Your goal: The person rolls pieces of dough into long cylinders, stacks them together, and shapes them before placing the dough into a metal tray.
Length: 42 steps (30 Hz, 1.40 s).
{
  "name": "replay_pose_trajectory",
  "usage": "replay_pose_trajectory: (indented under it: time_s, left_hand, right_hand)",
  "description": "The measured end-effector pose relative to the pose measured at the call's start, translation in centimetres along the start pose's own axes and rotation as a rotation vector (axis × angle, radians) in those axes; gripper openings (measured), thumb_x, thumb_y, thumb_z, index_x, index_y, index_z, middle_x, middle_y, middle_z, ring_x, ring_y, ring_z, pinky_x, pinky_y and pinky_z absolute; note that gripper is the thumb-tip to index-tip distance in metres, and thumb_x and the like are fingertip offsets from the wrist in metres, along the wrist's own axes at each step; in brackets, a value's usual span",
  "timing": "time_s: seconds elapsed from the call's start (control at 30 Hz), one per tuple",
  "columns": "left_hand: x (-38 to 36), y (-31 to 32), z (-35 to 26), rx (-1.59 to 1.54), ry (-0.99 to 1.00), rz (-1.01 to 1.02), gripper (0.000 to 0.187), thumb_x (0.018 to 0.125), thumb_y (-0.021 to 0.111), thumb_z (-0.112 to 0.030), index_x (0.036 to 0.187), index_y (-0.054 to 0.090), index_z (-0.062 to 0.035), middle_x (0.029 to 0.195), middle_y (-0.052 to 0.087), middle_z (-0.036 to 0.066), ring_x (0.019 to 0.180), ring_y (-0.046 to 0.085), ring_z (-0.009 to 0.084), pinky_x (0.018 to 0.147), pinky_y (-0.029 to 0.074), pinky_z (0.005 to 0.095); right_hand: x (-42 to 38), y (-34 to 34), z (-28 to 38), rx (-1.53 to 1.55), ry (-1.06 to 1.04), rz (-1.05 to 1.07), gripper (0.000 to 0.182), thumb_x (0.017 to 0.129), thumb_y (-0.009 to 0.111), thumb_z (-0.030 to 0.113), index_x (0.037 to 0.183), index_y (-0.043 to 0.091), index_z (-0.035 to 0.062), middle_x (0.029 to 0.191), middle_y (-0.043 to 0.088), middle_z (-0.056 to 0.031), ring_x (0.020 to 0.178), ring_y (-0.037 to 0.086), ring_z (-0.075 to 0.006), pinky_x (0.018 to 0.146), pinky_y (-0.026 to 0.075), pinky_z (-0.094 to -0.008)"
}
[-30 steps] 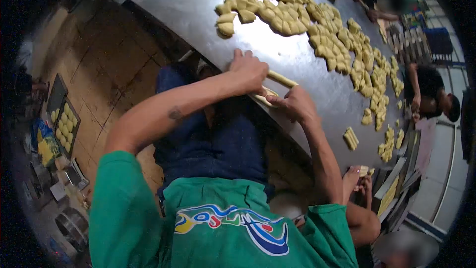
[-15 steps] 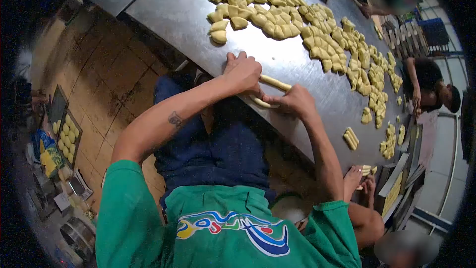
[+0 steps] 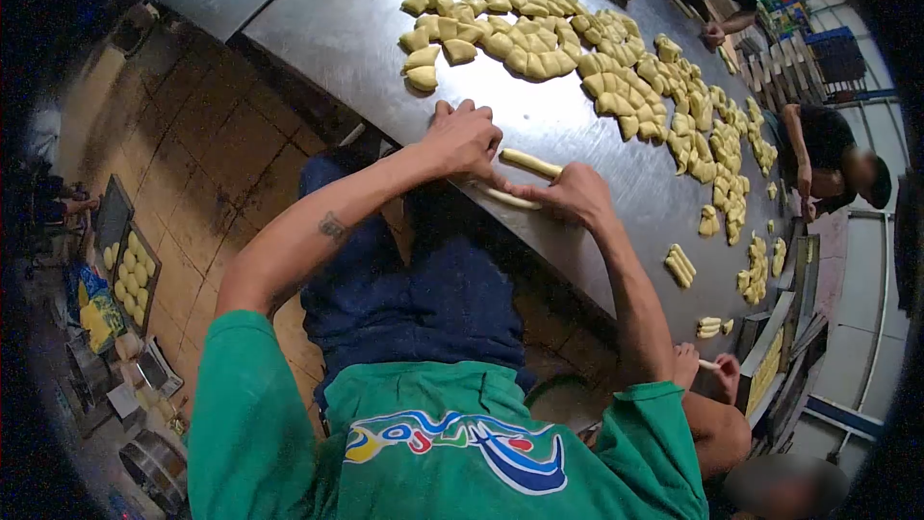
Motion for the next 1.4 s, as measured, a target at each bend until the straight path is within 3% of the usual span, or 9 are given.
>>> replay_pose_trajectory:
  time_s: [0.17, 0.33, 0.53, 0.63, 0.77, 0.93, 1.13, 1.27, 1.4]
  left_hand:
    - [-0.4, 1.7, -2.0, 0.136, -0.096, -0.144, 0.054, 0.062, 0.081, -0.053, 0.090, 0.068, -0.0089, 0.102, 0.058, 0.011, 0.108, 0.050, 0.0313, 0.087, 0.036, 0.0531]
    - [-1.9, 1.8, 1.3, -0.020, 0.071, -0.312, 0.048, 0.067, 0.076, -0.058, 0.077, 0.061, -0.0132, 0.094, 0.055, 0.008, 0.101, 0.049, 0.0284, 0.083, 0.034, 0.0486]
    - [-1.4, 0.9, 1.9, -0.007, 0.125, -0.135, 0.050, 0.069, 0.071, -0.067, 0.071, 0.059, -0.0184, 0.090, 0.053, 0.003, 0.100, 0.049, 0.0244, 0.082, 0.029, 0.0435]
    - [-0.8, 0.9, 2.2, -0.042, 0.119, -0.101, 0.051, 0.069, 0.072, -0.066, 0.070, 0.061, -0.0167, 0.092, 0.055, 0.004, 0.102, 0.049, 0.0251, 0.083, 0.029, 0.0453]
    - [-0.3, 0.8, 2.4, -0.032, 0.113, -0.089, 0.051, 0.070, 0.070, -0.067, 0.066, 0.061, -0.0165, 0.092, 0.055, 0.005, 0.103, 0.049, 0.0259, 0.083, 0.029, 0.0455]
    - [-0.6, 0.4, 1.5, 0.001, 0.091, -0.056, 0.055, 0.067, 0.070, -0.068, 0.066, 0.065, -0.0141, 0.093, 0.059, 0.006, 0.103, 0.051, 0.0286, 0.084, 0.033, 0.0471]
    - [-0.2, 1.1, 1.9, 0.013, 0.073, -0.165, 0.055, 0.065, 0.071, -0.069, 0.068, 0.063, -0.0153, 0.091, 0.057, 0.004, 0.102, 0.050, 0.0259, 0.083, 0.032, 0.0472]
    - [-0.3, 0.9, 1.8, 0.015, 0.057, -0.161, 0.050, 0.072, 0.069, -0.066, 0.072, 0.065, -0.0158, 0.092, 0.060, 0.003, 0.099, 0.052, 0.0252, 0.081, 0.032, 0.0437]
    - [-1.5, 1.6, 1.3, -0.080, 0.027, -0.337, 0.046, 0.076, 0.068, -0.061, 0.071, 0.061, -0.0162, 0.087, 0.054, 0.005, 0.093, 0.051, 0.0249, 0.081, 0.032, 0.0436]
  right_hand:
    - [-0.4, 0.8, 0.1, 0.096, 0.121, 0.068, 0.072, 0.063, 0.076, 0.070, 0.065, 0.070, -0.0017, 0.055, 0.062, -0.0105, 0.048, 0.063, -0.0208, 0.049, 0.049, -0.0331]
    - [-1.7, 2.1, -1.4, 0.194, 0.129, 0.043, 0.068, 0.073, 0.073, 0.065, 0.063, 0.069, -0.0030, 0.052, 0.059, -0.0089, 0.044, 0.059, -0.0201, 0.045, 0.046, -0.0333]
    - [-1.5, 2.4, -2.7, 0.203, 0.037, 0.087, 0.073, 0.074, 0.069, 0.069, 0.053, 0.066, -0.0005, 0.041, 0.049, -0.0039, 0.039, 0.051, -0.0121, 0.041, 0.038, -0.0313]
    - [-0.7, 2.0, -2.4, 0.162, 0.075, -0.004, 0.085, 0.066, 0.064, 0.081, 0.058, 0.067, -0.0032, 0.046, 0.054, -0.0109, 0.045, 0.057, -0.0246, 0.049, 0.045, -0.0393]
    - [-0.7, 1.3, -1.4, 0.125, 0.046, -0.088, 0.086, 0.067, 0.062, 0.082, 0.065, 0.070, -0.0038, 0.055, 0.061, -0.0170, 0.056, 0.065, -0.0298, 0.055, 0.049, -0.0429]
    - [-0.7, 0.9, 0.4, -0.110, 0.033, -0.091, 0.087, 0.067, 0.063, 0.080, 0.068, 0.070, -0.0069, 0.058, 0.063, -0.0186, 0.058, 0.066, -0.0293, 0.058, 0.051, -0.0413]
    - [-0.4, 1.3, -1.7, 0.204, 0.101, -0.037, 0.085, 0.066, 0.062, 0.082, 0.065, 0.070, -0.0024, 0.056, 0.061, -0.0163, 0.055, 0.064, -0.0291, 0.054, 0.048, -0.0427]
    - [-0.8, 1.7, -1.6, 0.165, 0.122, -0.143, 0.082, 0.066, 0.063, 0.082, 0.068, 0.073, 0.0002, 0.057, 0.062, -0.0149, 0.055, 0.064, -0.0284, 0.054, 0.049, -0.0421]
    - [-1.7, 2.5, -2.3, 0.221, 0.174, -0.142, 0.079, 0.066, 0.063, 0.081, 0.069, 0.074, 0.0030, 0.056, 0.062, -0.0143, 0.055, 0.065, -0.0295, 0.056, 0.051, -0.0423]
Point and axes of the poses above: each hand's wrist, its own x-axis towards the middle knuckle, its own y-axis out of the palm, z = x × y, the point moved 1 cm from there along x, towards the middle knuckle
